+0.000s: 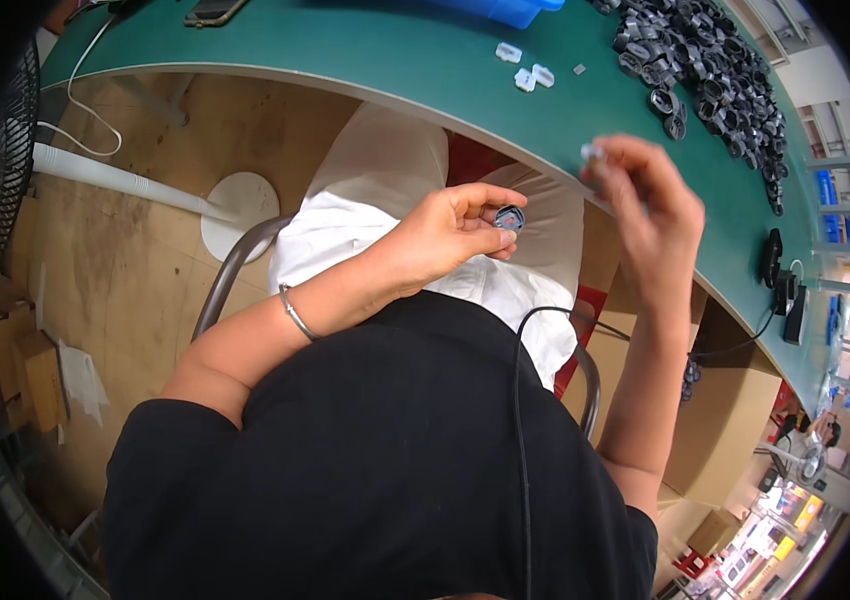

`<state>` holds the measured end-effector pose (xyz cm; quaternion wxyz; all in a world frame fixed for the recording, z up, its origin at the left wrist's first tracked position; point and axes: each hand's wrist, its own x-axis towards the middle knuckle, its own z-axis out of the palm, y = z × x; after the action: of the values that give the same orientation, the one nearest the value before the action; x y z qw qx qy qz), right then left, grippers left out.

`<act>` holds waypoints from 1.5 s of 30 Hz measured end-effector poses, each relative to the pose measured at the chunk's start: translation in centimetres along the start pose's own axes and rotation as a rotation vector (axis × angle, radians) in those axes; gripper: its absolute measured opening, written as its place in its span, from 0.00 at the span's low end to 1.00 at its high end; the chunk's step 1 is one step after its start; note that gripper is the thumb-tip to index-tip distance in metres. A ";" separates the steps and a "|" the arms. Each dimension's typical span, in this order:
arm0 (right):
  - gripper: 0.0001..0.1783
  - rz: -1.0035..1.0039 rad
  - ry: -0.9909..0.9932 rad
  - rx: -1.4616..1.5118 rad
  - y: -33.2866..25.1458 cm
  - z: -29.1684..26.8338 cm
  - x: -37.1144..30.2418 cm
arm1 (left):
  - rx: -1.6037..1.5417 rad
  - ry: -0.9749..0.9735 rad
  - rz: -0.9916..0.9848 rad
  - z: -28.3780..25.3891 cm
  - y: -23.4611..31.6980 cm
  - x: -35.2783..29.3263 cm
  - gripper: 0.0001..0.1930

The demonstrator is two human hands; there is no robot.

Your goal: The person assembles plastic components by inserting small white plastic pieces into grey casing parts by hand, occasionally gathering and sorting the parts from trays and piles on the workbench.

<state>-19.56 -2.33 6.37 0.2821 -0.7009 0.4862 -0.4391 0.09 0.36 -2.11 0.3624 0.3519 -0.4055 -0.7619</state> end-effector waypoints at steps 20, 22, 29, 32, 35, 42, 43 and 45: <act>0.09 0.564 -0.014 0.300 5.3 2.6 -10.0 | 0.237 -0.068 -0.040 1.5 -3.7 0.1 0.19; 0.07 0.584 -0.005 0.368 5.0 2.8 -9.8 | 0.237 -0.067 -0.022 1.6 -3.7 0.1 0.19; 0.07 0.580 0.039 0.266 4.4 4.1 -9.9 | 0.294 -0.009 0.004 1.7 -3.7 0.0 0.18; 0.07 0.531 0.017 0.010 4.4 4.4 -9.6 | 0.301 -0.002 0.043 1.6 -4.0 0.1 0.18; 0.08 0.509 0.015 0.061 5.1 4.1 -9.5 | 0.330 0.002 0.064 1.6 -3.8 -0.1 0.18; 0.06 0.525 -0.067 0.000 4.9 3.9 -9.6 | 0.437 -0.006 0.068 1.3 -4.1 -0.2 0.18; 0.06 0.464 -0.063 -0.043 4.8 4.0 -9.8 | 0.437 -0.007 0.067 1.2 -4.2 -0.1 0.18; 0.06 0.469 -0.080 -0.085 4.2 4.1 -9.7 | 0.413 -0.010 0.051 1.0 -4.5 0.1 0.18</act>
<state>-19.09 5.06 -2.25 0.3657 -0.5966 0.6423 -0.3127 -2.00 2.47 -5.64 0.2996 0.4047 -0.5635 -0.6549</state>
